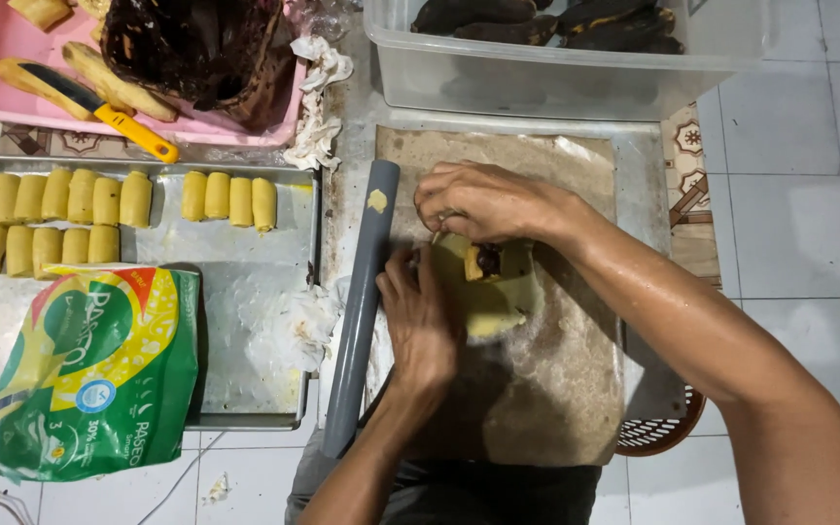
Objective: Wrapping chocolate-coated banana pieces in dough to prepare snacks.
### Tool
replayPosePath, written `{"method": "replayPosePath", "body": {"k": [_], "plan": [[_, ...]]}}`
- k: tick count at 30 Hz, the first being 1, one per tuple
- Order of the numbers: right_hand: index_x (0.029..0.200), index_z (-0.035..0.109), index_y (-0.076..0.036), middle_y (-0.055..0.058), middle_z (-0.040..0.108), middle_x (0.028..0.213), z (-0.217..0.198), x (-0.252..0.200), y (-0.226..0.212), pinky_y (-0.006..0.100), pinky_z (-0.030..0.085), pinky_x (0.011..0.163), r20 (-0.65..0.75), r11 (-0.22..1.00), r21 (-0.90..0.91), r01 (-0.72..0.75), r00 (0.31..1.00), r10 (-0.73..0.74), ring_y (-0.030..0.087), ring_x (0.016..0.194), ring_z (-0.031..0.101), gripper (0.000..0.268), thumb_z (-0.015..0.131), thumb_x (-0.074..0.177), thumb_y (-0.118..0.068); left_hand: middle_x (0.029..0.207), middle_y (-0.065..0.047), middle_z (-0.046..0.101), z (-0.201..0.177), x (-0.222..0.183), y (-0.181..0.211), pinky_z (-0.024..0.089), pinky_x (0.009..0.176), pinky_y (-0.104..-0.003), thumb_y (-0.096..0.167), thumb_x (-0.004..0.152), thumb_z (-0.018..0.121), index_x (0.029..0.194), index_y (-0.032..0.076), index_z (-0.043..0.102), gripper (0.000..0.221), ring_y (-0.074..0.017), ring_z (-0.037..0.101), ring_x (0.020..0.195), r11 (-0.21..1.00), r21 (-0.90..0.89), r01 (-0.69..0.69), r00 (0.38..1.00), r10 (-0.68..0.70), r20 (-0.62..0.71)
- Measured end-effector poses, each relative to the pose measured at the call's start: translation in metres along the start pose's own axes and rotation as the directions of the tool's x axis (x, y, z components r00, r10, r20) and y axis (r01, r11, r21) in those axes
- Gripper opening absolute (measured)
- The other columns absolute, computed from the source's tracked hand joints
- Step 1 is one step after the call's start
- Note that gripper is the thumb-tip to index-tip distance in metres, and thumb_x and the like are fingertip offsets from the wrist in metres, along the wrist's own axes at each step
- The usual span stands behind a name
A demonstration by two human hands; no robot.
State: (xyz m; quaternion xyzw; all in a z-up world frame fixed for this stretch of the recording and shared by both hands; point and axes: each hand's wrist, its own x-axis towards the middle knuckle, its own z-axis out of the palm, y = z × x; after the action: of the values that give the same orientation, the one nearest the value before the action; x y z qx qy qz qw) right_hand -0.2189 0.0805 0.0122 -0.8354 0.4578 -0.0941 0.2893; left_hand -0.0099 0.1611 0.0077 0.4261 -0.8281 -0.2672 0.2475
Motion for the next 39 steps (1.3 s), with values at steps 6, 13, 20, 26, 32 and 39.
{"method": "replayPosePath", "body": {"k": [6, 13, 20, 26, 32, 39], "plan": [[0.080, 0.056, -0.014, 0.000, 0.057, 0.080, -0.010, -0.003, -0.007, 0.048, 0.049, 0.091, -0.005, 0.999, 0.036, -0.006, 1.000, 0.006, 0.027, 0.099, 0.063, 0.017, 0.068, 0.087, -0.005, 0.114, -0.018, 0.041, 0.003, 0.015, 0.008, 0.041, 0.080, -0.043, -0.003, 0.059, 0.062, 0.125, 0.000, 0.048, 0.067, -0.0370, 0.043, 0.091, 0.998, 0.053, 0.039, 0.999, -0.038, -0.011], [0.079, 0.059, -0.014, -0.002, 0.063, 0.077, -0.009, 0.000, 0.002, 0.048, 0.047, 0.093, -0.013, 0.995, 0.087, -0.042, 0.999, 0.043, 0.025, 0.098, 0.063, 0.016, 0.067, 0.090, -0.006, 0.098, -0.008, 0.038, 0.017, 0.027, -0.002, 0.037, 0.073, -0.038, 0.000, 0.066, 0.063, 0.111, 0.005, 0.048, 0.047, -0.0276, 0.041, 0.081, 0.970, 0.241, 0.022, 0.999, -0.016, -0.030], [0.088, 0.074, -0.018, -0.003, 0.061, 0.097, -0.002, -0.005, 0.021, 0.045, 0.046, 0.093, 0.023, 0.998, 0.049, -0.037, 0.999, 0.036, 0.024, 0.105, 0.052, 0.019, 0.066, 0.084, -0.001, 0.090, -0.010, 0.045, 0.009, 0.038, 0.008, 0.046, 0.080, -0.048, 0.022, 0.093, 0.061, 0.102, 0.011, 0.046, 0.021, -0.0378, 0.054, 0.088, 0.985, 0.029, 0.173, 0.985, -0.173, 0.023], [0.085, 0.076, -0.016, 0.000, 0.064, 0.108, -0.014, -0.002, 0.014, 0.043, 0.045, 0.093, 0.117, 0.973, 0.160, -0.166, 0.982, 0.149, 0.021, 0.106, 0.052, 0.017, 0.065, 0.083, -0.003, 0.090, -0.011, 0.057, -0.026, 0.041, 0.032, 0.049, 0.079, -0.055, 0.025, 0.094, 0.053, 0.107, 0.016, 0.046, 0.018, -0.0428, 0.062, 0.091, 0.917, -0.148, 0.371, 0.922, -0.345, 0.174], [0.097, 0.075, -0.014, 0.005, 0.062, 0.102, -0.024, -0.002, 0.008, 0.039, 0.048, 0.079, 0.259, 0.898, 0.306, -0.316, 0.935, 0.241, 0.019, 0.092, 0.057, 0.020, 0.060, 0.091, -0.003, 0.090, -0.011, 0.055, -0.003, 0.023, 0.010, 0.052, 0.078, -0.054, 0.025, 0.094, 0.056, 0.102, 0.015, 0.052, 0.014, -0.0419, 0.060, 0.094, 0.961, -0.048, 0.273, 0.954, -0.265, 0.140], [0.105, 0.078, -0.013, 0.008, 0.070, 0.087, -0.038, -0.013, 0.003, 0.041, 0.050, 0.077, 0.252, 0.861, 0.381, -0.337, 0.934, 0.254, 0.022, 0.082, 0.062, 0.022, 0.063, 0.092, -0.003, 0.086, -0.007, 0.055, 0.000, 0.012, 0.003, 0.044, 0.078, -0.045, 0.012, 0.075, 0.060, 0.096, 0.015, 0.056, 0.022, -0.0346, 0.054, 0.088, 0.992, -0.011, 0.126, 0.992, -0.125, 0.022]]}}
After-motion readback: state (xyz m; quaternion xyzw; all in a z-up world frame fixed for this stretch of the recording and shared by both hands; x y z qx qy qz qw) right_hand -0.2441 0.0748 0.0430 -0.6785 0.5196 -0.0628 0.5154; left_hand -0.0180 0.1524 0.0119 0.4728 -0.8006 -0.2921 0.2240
